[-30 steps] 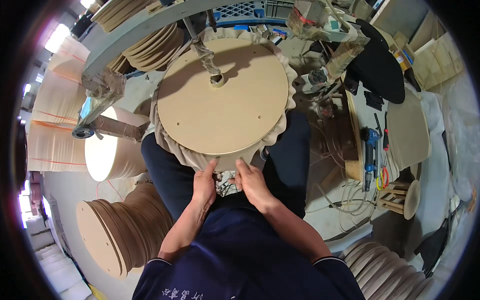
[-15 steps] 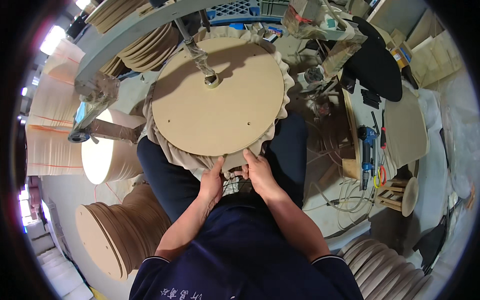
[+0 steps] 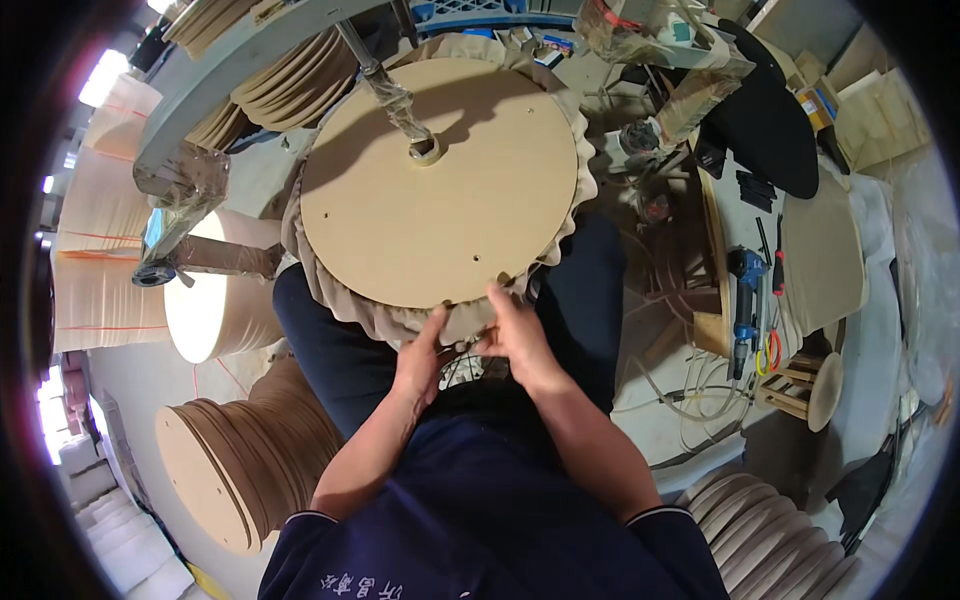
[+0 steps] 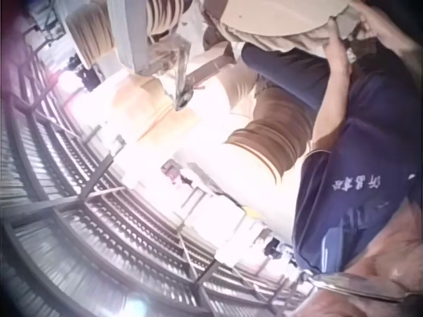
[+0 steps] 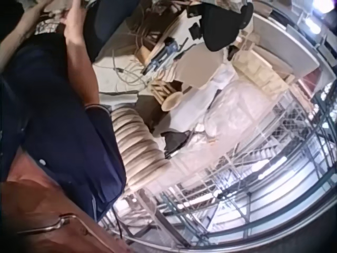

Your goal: The recorder pulls fabric tight over a foam-padded cushion and uses a pneumatic staple gun to secure it to a wooden base.

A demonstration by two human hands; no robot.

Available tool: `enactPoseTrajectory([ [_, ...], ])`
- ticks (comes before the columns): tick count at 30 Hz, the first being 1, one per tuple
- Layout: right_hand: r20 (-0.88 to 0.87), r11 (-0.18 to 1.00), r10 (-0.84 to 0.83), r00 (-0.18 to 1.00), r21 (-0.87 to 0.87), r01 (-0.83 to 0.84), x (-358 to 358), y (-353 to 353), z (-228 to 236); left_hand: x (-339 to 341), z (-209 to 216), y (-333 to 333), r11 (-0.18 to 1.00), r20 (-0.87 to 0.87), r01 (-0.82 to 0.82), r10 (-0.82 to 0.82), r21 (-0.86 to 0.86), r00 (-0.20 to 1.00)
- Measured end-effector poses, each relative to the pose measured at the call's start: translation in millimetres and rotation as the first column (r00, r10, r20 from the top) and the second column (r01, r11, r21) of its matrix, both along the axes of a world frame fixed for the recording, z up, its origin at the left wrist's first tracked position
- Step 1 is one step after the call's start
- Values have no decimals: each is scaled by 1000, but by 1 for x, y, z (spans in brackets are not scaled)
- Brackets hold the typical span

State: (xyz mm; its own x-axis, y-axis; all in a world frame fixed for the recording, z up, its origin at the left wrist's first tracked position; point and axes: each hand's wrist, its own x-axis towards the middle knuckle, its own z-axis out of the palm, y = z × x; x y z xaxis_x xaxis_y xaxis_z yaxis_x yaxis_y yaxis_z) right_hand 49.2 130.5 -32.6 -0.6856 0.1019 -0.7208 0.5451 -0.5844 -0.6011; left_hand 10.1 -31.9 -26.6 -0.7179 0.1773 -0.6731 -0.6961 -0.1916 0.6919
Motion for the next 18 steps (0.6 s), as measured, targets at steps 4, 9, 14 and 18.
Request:
enactPoseTrajectory([
  [4, -120, 995, -94, 988, 11, 96, 2, -4, -11, 8, -18, 3, 995, 34, -34, 31, 96, 999],
  [9, -184, 991, -133, 974, -26, 130, 19, -25, 0, 10, -12, -10, 998, -48, -46, 44, -47, 998],
  [14, -211, 999, 25, 977, -29, -31, 28, -41, 0, 3, -35, -51, 996, -116, -86, 81, -34, 990],
  [18, 5, 977, 151, 989, 149, -150, 10, -27, 17, -6, 9, -21, 994, 38, -104, 105, -21, 994],
])
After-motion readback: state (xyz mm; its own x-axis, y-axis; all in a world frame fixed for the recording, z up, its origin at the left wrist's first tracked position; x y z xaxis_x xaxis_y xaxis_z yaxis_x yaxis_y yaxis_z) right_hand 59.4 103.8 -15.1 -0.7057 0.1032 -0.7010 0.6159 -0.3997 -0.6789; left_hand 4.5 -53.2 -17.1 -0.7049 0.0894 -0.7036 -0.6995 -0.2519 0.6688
